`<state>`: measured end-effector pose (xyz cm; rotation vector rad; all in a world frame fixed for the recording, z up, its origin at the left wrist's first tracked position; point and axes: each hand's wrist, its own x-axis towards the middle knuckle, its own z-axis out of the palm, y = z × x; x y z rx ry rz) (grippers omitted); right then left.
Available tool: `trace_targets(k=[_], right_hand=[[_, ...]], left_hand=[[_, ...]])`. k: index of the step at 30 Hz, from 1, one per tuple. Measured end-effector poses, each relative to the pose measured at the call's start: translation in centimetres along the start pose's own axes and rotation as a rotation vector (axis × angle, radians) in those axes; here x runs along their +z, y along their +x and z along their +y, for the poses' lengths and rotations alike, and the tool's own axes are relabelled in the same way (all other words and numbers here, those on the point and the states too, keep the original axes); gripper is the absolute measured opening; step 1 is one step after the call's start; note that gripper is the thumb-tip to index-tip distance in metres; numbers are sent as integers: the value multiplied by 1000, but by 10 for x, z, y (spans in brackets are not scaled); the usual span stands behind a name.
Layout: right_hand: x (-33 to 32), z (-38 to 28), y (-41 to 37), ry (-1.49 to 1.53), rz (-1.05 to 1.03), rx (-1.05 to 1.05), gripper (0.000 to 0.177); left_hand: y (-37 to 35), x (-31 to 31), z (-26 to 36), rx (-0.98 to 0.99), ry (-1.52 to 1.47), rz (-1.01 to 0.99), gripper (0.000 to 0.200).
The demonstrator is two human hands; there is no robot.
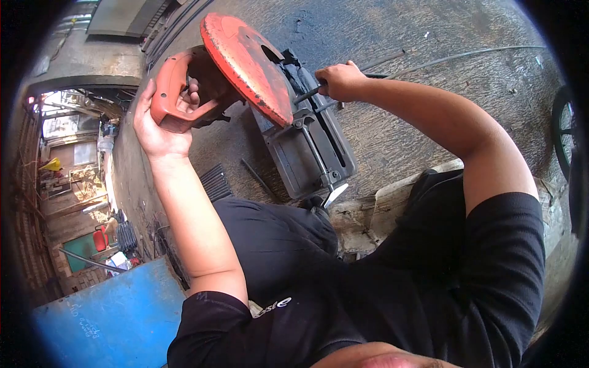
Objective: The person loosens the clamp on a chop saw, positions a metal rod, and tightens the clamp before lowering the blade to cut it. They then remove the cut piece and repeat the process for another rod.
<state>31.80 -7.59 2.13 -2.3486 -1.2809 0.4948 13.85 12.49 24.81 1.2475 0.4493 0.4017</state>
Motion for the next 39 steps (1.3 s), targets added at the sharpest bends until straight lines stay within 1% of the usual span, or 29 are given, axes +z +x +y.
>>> trace_targets(k=[12, 15, 31, 33, 35, 37, 39], right_hand=[[-2, -1, 3, 4, -65, 29, 27], [1, 0, 3, 3, -18, 23, 27], [2, 9, 6, 45, -61, -6, 28], [4, 12, 9, 77, -78, -22, 20], [6, 15, 10, 74, -57, -26, 17], [9, 17, 12, 71, -36, -31, 16], [12, 19, 14, 136, 19, -39, 18]], left_hand=[[0, 0, -1, 20, 17, 9, 50], [1, -1, 0, 14, 7, -4, 49], [0, -1, 0, -9, -18, 11, 50], [0, 1, -1, 2, -7, 28, 50], [0, 1, -1, 12, 5, 44, 51], [1, -2, -1, 4, -13, 8, 52], [0, -1, -1, 7, -6, 16, 52]])
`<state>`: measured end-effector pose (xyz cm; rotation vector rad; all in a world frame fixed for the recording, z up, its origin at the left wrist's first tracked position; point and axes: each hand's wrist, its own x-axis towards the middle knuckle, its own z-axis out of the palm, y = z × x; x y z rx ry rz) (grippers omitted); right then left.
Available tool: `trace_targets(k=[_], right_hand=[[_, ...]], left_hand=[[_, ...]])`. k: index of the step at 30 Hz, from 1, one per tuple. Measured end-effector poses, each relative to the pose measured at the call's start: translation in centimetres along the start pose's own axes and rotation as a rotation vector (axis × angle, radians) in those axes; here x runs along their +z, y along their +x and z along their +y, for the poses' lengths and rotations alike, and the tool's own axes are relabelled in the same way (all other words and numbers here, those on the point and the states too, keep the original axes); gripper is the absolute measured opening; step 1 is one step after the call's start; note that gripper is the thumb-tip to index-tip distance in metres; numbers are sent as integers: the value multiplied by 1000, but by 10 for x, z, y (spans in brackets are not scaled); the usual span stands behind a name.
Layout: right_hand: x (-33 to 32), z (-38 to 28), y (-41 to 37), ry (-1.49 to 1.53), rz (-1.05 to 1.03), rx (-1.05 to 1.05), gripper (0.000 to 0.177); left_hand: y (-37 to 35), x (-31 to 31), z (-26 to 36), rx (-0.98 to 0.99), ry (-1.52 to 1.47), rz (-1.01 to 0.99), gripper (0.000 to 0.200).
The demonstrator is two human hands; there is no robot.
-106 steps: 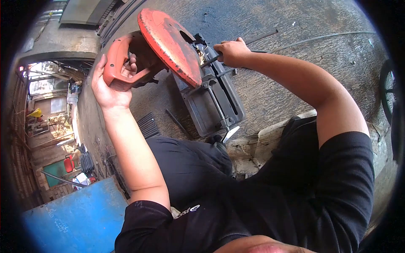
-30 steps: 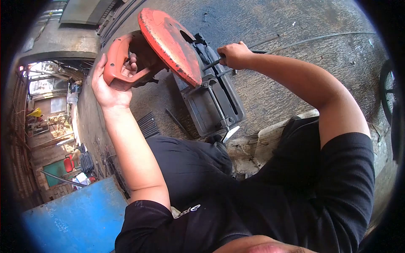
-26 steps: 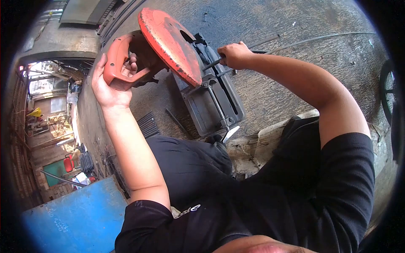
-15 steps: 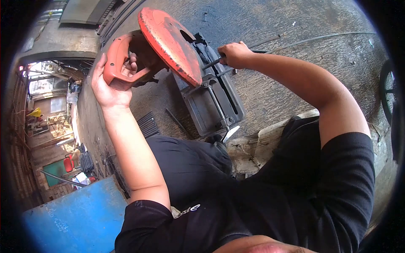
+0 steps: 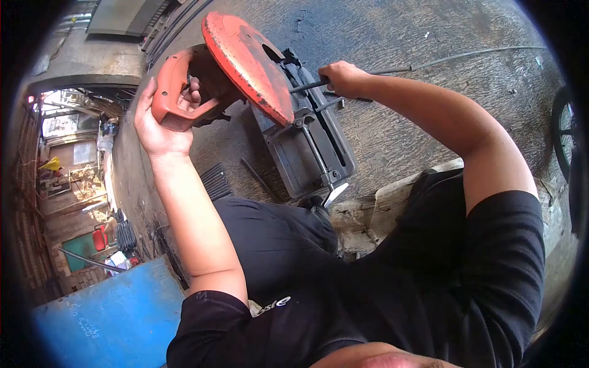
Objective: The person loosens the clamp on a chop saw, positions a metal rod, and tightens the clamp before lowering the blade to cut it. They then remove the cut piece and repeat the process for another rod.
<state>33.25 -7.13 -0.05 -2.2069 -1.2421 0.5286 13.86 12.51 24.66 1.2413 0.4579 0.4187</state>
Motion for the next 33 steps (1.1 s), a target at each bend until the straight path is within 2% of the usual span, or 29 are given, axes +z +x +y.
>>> trace_targets(k=[6, 33], right_hand=[[-7, -2, -2, -93, -33, -36, 18], [-9, -1, -3, -42, -36, -65, 15]], left_hand=[[-1, 2, 0, 4, 20, 10, 52], [-2, 4, 0, 6, 12, 1, 50]])
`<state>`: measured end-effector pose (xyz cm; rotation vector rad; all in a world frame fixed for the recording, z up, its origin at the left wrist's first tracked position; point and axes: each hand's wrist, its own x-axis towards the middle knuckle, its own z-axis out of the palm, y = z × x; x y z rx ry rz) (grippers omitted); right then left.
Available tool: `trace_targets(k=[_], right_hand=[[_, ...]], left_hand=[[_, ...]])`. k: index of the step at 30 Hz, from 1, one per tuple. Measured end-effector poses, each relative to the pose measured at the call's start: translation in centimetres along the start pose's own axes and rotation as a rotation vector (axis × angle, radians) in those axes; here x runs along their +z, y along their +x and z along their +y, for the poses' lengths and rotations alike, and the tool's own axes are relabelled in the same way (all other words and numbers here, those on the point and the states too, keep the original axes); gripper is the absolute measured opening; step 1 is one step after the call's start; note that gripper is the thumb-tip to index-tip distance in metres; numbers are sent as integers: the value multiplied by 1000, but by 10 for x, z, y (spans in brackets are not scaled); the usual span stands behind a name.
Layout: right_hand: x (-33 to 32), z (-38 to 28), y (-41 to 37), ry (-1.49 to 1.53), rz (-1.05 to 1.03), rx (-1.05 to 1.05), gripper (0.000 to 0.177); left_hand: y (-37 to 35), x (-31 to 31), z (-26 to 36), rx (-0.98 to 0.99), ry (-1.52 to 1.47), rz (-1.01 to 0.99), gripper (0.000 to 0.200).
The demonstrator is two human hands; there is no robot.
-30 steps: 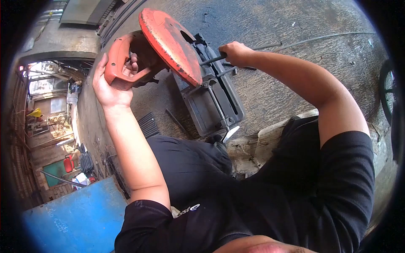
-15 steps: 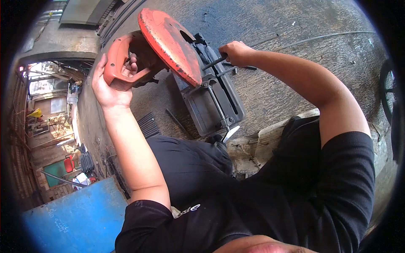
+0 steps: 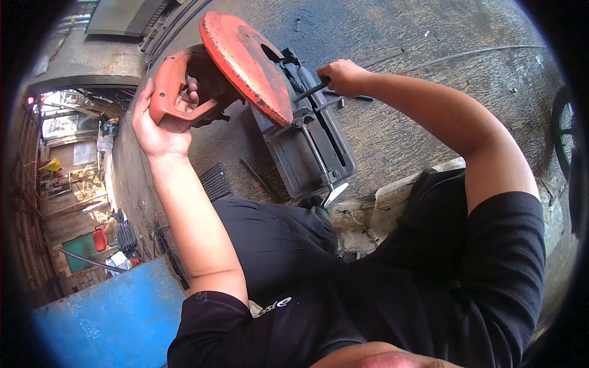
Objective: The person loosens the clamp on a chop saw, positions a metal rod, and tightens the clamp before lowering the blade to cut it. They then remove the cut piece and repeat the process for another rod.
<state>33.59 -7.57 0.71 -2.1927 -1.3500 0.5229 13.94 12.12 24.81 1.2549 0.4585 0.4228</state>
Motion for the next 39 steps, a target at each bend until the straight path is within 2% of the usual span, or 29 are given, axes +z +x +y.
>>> trace_targets(k=[5, 8, 10, 13, 16, 19, 27, 31, 39], right_hand=[[0, -1, 0, -19, 7, 10, 16], [0, 1, 0, -20, 11, 4, 15], [2, 5, -1, -12, 13, 1, 14], [2, 19, -1, 46, -43, -46, 16], [13, 29, -4, 199, -161, 7, 16], [25, 31, -9, 514, -327, 122, 18], [39, 17, -18, 809, -515, 269, 28], [47, 13, -23, 1046, -537, 373, 28], [50, 9, -29, 1243, -608, 389, 27]], left_hand=[[3, -6, 1, -5, 14, -31, 52], [2, -3, 0, -11, 18, 20, 53], [0, 0, 0, 12, 11, -26, 52], [2, -5, 0, -20, -22, 0, 52], [1, -6, 0, -12, -22, -27, 52], [1, -4, -1, 1, -11, 26, 52], [0, -2, -1, 15, 1, 8, 51], [1, -3, 0, -14, -24, 24, 52], [3, -7, 0, 13, -3, -6, 51]])
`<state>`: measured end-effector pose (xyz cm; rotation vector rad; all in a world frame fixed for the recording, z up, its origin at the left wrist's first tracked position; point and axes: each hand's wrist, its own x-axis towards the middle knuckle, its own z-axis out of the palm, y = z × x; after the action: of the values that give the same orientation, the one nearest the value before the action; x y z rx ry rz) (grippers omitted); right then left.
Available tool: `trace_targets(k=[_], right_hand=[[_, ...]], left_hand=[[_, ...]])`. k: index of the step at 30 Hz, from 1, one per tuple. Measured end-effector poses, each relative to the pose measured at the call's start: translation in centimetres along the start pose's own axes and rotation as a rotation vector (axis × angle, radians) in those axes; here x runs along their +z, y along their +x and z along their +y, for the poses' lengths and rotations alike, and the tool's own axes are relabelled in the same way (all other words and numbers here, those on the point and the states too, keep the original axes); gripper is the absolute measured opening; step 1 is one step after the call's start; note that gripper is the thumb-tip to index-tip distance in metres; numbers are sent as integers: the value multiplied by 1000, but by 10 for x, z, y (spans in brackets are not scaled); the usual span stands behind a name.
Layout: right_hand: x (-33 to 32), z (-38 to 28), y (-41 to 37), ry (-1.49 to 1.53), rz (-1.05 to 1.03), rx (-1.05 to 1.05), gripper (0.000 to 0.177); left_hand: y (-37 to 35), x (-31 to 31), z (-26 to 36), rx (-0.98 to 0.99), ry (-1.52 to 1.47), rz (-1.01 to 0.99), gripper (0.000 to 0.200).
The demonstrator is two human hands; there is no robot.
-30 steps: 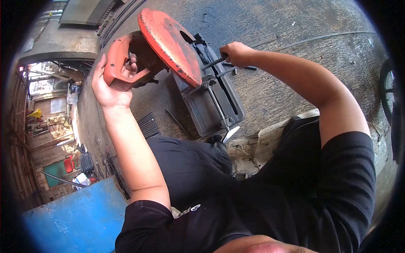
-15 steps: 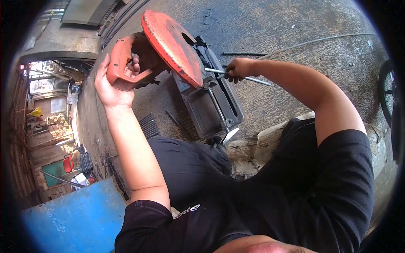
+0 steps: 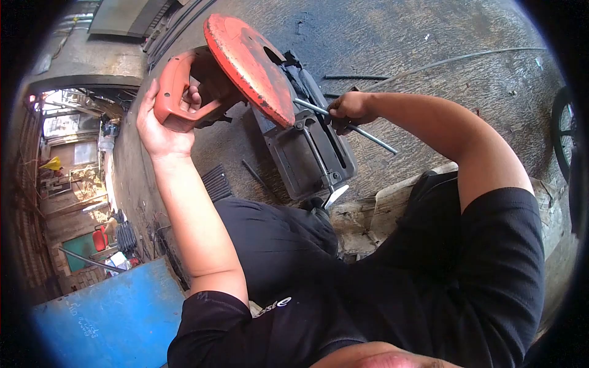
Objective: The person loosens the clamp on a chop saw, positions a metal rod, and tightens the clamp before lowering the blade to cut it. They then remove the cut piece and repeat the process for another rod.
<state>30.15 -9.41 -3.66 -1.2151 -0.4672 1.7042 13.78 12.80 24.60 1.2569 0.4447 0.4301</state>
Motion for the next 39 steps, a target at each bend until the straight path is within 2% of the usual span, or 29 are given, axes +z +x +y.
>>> trace_targets(k=[2, 4, 7, 13, 19, 23, 25, 29, 32, 34, 38, 39], right_hand=[[-3, 7, 9, 48, -18, 6, 26], [-6, 11, 14, 148, -159, 20, 24], [-6, 15, 13, 235, -242, 73, 24], [6, 15, 10, 135, -192, 85, 24], [20, 17, 10, 244, -141, 73, 17], [20, 25, 18, 219, -133, 10, 20], [19, 26, 22, 173, -24, 5, 18], [20, 23, 22, 138, 27, -7, 16], [23, 18, 18, 49, 143, -29, 13], [21, 15, 18, -196, 293, -40, 23], [19, 13, 19, -289, 393, -46, 32], [19, 13, 18, -379, 471, -52, 36]], left_hand=[[0, -1, 0, -8, 0, 0, 51], [-1, 1, 0, -16, -1, 10, 51], [-2, 5, 0, -13, 4, 46, 51], [-1, 3, 0, -6, 10, 10, 51], [-1, 3, 0, -13, -8, -17, 50], [-2, 4, 0, -11, -4, -9, 50], [-1, 3, 0, -11, 4, -1, 50], [-1, 3, 0, -14, 10, 12, 50], [0, 2, 1, -19, 1, -8, 50], [0, 1, 1, -33, -19, -9, 51], [-1, 4, 0, -14, -9, 12, 52], [-1, 4, -1, -8, -6, 17, 52]])
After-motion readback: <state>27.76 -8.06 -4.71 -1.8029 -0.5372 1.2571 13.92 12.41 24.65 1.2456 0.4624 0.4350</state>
